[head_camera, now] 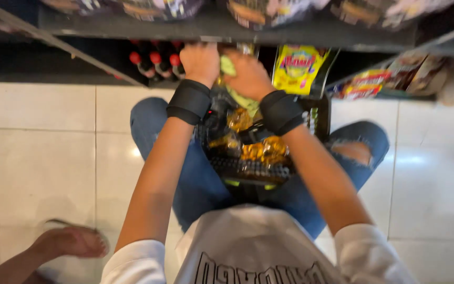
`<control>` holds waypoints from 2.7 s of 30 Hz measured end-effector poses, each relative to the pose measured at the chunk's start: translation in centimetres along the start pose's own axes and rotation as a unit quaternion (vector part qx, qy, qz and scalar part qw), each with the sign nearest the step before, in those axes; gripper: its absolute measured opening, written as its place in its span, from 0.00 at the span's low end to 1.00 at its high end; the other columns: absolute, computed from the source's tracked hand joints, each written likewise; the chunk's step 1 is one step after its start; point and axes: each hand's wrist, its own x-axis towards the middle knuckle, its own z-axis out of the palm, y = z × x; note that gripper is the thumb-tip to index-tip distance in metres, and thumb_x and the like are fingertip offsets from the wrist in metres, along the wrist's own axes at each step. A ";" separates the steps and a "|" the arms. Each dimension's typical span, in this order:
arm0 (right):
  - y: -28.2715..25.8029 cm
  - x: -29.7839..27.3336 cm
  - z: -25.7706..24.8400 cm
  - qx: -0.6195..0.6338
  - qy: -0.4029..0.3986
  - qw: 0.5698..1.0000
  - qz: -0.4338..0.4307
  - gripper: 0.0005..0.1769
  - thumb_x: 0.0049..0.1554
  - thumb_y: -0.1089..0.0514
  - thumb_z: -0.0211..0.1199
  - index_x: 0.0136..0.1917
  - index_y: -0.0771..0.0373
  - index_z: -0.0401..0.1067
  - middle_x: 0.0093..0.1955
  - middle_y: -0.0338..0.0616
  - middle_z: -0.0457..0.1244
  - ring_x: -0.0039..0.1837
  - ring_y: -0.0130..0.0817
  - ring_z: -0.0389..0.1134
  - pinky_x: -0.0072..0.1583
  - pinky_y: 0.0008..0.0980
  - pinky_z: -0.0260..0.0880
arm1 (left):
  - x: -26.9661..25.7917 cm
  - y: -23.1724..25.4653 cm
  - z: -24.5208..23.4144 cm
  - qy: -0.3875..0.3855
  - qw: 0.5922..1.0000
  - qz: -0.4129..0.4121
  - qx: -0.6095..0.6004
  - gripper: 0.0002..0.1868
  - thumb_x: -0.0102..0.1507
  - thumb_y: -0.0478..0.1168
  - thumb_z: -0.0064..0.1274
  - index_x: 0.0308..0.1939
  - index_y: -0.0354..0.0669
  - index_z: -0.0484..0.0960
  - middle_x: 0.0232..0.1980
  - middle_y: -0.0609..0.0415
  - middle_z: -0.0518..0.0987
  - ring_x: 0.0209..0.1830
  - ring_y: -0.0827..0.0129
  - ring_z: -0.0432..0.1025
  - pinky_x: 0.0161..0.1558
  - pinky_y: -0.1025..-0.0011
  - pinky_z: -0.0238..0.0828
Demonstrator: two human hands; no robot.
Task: The person wipes various snack bags clean with a cloth, taking them from a stack, wiping them, then placing them into a container.
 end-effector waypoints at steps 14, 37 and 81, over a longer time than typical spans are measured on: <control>5.3 -12.4 1.5 0.091 -0.260 0.960 0.046 0.32 0.48 0.49 0.69 0.64 0.63 0.71 0.60 0.59 0.67 0.61 0.56 0.70 0.63 0.48 0.69 | -11.1 9.9 -4.0 -0.445 0.880 -0.007 -0.167 0.12 0.63 0.41 0.47 0.44 0.40 0.81 0.43 0.35 0.82 0.44 0.37 0.76 0.47 0.44 0.72; 24.1 -14.1 20.1 0.247 -0.216 0.879 0.347 0.46 0.43 0.50 0.66 0.75 0.51 0.60 0.60 0.56 0.69 0.63 0.52 0.70 0.62 0.46 0.71 | -21.6 6.2 21.4 -0.445 0.802 -0.241 -0.316 0.27 0.63 0.54 0.52 0.61 0.45 0.73 0.58 0.41 0.79 0.57 0.46 0.73 0.58 0.57 0.67; -7.4 -15.8 -11.6 0.107 0.316 0.942 -0.033 0.23 0.54 0.63 0.72 0.57 0.67 0.63 0.63 0.56 0.57 0.67 0.51 0.62 0.67 0.44 0.65 | -10.6 14.0 -13.5 -0.316 0.494 -0.219 -0.779 0.32 0.69 0.42 0.54 0.75 0.41 0.63 0.65 0.50 0.73 0.61 0.68 0.72 0.55 0.65 0.79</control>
